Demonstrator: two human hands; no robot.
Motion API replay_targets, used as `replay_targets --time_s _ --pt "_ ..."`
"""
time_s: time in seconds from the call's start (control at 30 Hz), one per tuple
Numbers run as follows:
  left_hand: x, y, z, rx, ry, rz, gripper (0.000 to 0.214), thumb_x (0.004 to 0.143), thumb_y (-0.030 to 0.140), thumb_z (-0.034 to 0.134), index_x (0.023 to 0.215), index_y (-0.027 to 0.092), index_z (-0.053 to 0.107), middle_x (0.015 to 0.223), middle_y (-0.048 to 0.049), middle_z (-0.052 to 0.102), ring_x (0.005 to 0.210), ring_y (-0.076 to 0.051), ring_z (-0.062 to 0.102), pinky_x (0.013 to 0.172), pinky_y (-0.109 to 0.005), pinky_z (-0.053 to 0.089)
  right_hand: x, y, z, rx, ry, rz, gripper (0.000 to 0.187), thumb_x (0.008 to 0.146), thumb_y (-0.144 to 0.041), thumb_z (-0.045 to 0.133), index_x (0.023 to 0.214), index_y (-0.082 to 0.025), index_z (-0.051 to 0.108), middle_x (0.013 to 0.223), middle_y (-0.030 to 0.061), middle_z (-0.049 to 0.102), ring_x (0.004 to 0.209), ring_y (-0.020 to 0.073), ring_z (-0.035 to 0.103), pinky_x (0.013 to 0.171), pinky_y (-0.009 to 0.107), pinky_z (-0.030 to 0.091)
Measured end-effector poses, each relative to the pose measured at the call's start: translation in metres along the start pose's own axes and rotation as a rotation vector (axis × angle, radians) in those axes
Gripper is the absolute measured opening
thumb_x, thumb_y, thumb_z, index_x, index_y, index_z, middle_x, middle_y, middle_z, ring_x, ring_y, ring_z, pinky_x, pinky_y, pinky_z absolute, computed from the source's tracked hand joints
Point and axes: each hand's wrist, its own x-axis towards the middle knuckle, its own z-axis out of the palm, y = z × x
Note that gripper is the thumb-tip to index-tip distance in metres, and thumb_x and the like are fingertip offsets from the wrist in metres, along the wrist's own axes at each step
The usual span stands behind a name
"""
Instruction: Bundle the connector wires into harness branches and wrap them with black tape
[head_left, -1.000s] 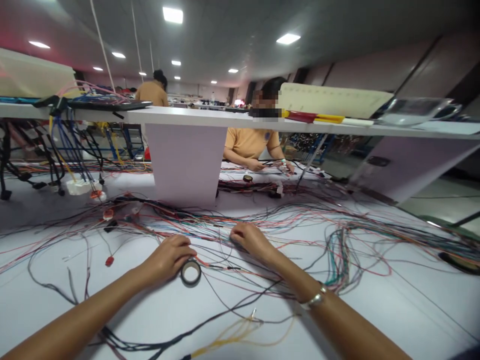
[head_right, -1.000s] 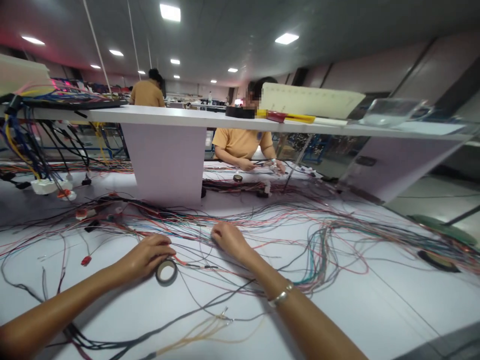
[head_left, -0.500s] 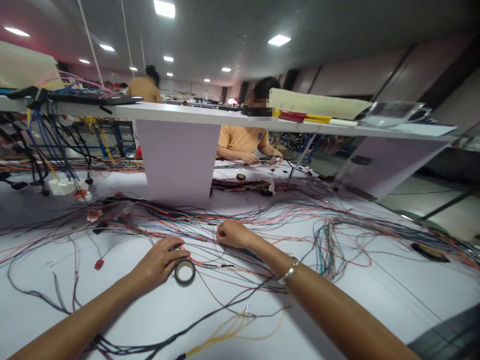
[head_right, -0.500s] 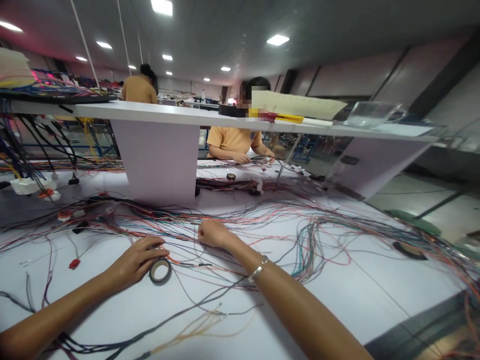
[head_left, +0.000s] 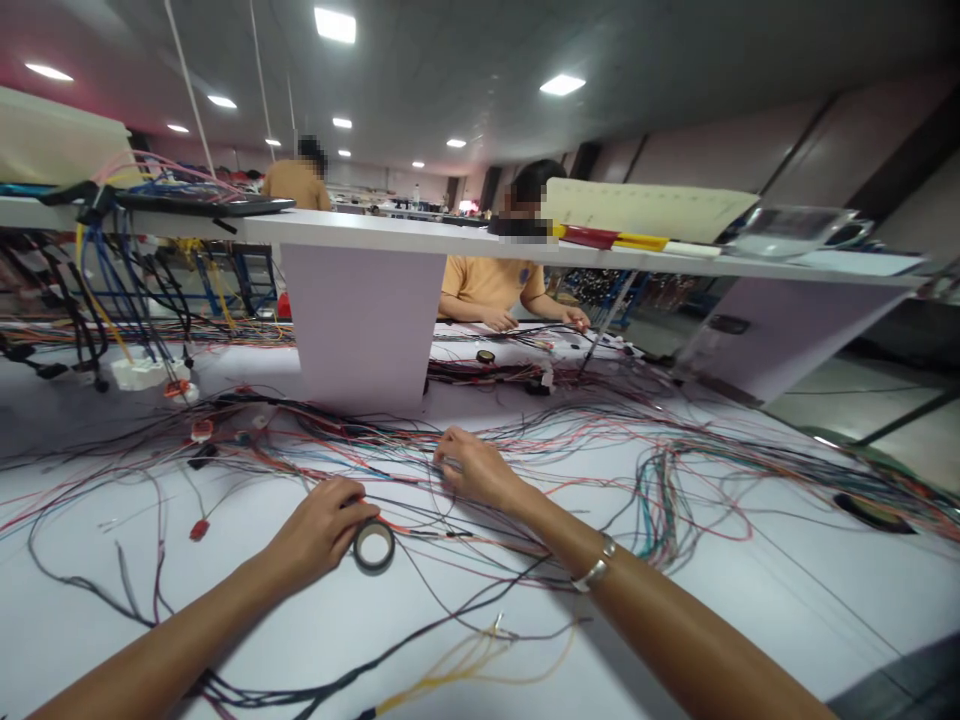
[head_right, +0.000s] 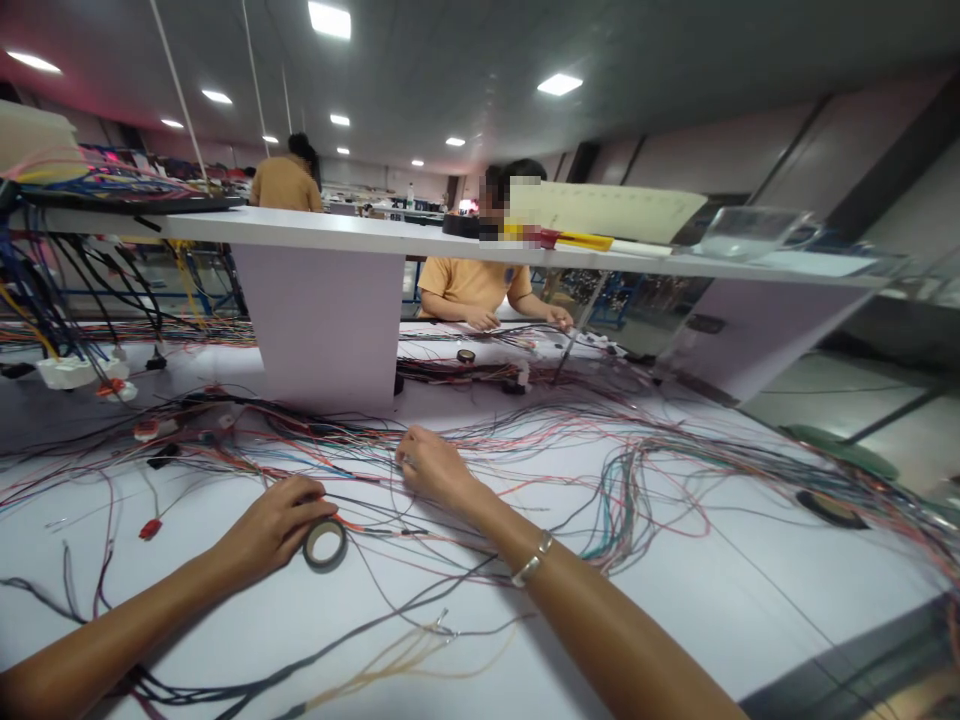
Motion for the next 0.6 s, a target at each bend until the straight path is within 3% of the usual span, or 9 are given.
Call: replay_targets --time_s 0.2,0.33,0.4,0.6 --pt "0.002 0.002 -0.002 -0.009 0.006 -0.006 0.029 0.088 0.019 0.047 0.112 0.024 0.064 0.106 -0.0108 0.06 0.094 -0.023 0.053 0.081 -0.039 0.046 0.012 -0.015 0.013 0.025 -0.058 -0.011 0.014 0.079 -0.013 0.056 0.075 -0.018 0.068 0.082 0.0046 0.067 0.08 0.0167 0.059 0.066 0.022 0.035" --pt "0.002 0.002 -0.002 -0.006 -0.015 -0.012 0.029 0.089 0.019 0.045 0.112 0.023 0.064 0.106 -0.0111 0.06 0.094 -0.023 0.053 0.081 -0.04 0.045 0.016 -0.013 0.014 0.038 -0.022 0.064 0.017 0.082 -0.014 0.051 0.084 -0.017 0.068 0.085 0.0068 0.068 0.077 0.0174 0.06 0.064 0.023 0.035" --pt "0.002 0.001 -0.002 -0.004 -0.021 -0.012 0.029 0.089 0.019 0.045 0.112 0.023 0.063 0.106 -0.011 0.059 0.094 -0.023 0.052 0.081 -0.04 0.045 0.017 -0.01 0.014 0.046 -0.031 0.102 0.02 0.082 -0.013 0.049 0.08 -0.015 0.069 0.078 0.0082 0.068 0.071 0.0181 0.06 0.062 0.024 0.035" --pt "0.003 0.002 -0.002 -0.005 -0.032 -0.023 0.029 0.09 0.019 0.045 0.112 0.022 0.063 0.107 -0.0107 0.059 0.095 -0.023 0.052 0.081 -0.04 0.044 0.02 -0.012 0.02 0.142 -0.118 -0.005 0.018 0.077 -0.011 0.057 0.082 -0.021 0.071 0.083 -0.0009 0.07 0.077 0.0126 0.061 0.065 0.018 0.037"
